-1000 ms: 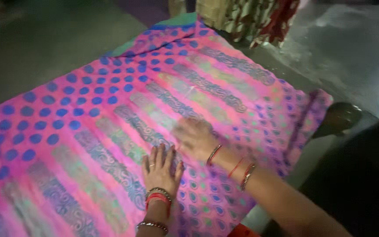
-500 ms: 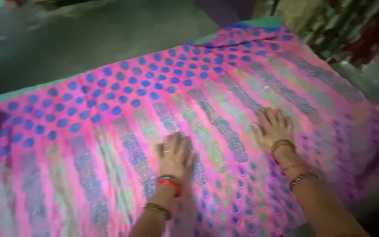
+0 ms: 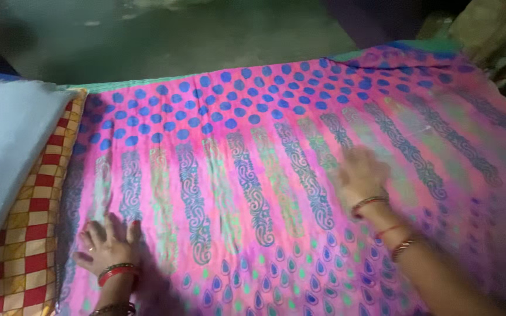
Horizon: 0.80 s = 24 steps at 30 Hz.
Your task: The person folds a light gray towel on a bed with a pink patterned sheet, then smooths the sheet and places a red and beige pillow on it. The person then spreads a blue floral sheet over the bed and smooths it out.
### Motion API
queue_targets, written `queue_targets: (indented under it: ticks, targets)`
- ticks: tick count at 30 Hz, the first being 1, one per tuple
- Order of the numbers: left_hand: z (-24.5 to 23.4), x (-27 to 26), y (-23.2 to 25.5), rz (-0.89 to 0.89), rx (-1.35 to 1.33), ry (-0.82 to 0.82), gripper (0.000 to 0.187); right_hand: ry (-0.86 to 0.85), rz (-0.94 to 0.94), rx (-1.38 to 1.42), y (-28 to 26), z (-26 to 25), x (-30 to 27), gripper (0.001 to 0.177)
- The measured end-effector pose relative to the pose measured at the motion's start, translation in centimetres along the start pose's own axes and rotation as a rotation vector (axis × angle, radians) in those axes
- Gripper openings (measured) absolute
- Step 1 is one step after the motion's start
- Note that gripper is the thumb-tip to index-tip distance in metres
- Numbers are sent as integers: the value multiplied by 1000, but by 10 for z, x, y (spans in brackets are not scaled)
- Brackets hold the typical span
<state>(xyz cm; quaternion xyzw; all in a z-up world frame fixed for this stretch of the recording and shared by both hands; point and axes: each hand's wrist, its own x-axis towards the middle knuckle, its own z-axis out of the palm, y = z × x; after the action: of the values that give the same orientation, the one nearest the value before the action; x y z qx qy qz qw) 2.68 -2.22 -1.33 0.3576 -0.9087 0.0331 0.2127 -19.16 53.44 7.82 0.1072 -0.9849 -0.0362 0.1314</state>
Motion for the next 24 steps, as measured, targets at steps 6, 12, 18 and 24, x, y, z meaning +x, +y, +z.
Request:
queue_targets:
  ticks: [6, 12, 18, 24]
  targets:
    - [-33, -24, 98, 263, -219, -134, 72, 128, -695, 299, -154, -5, -31, 67]
    - [-83, -58, 207, 693, -390, -297, 80, 17, -608, 212, -131, 1, -8, 68]
    - [-87, -60, 271, 773, -436, -474, 77, -59, -133, 76, -5, 18, 34, 65]
    - [-74, -43, 348, 798, -459, -506, 75, 138, 150, 68, 97, 59, 36, 73]
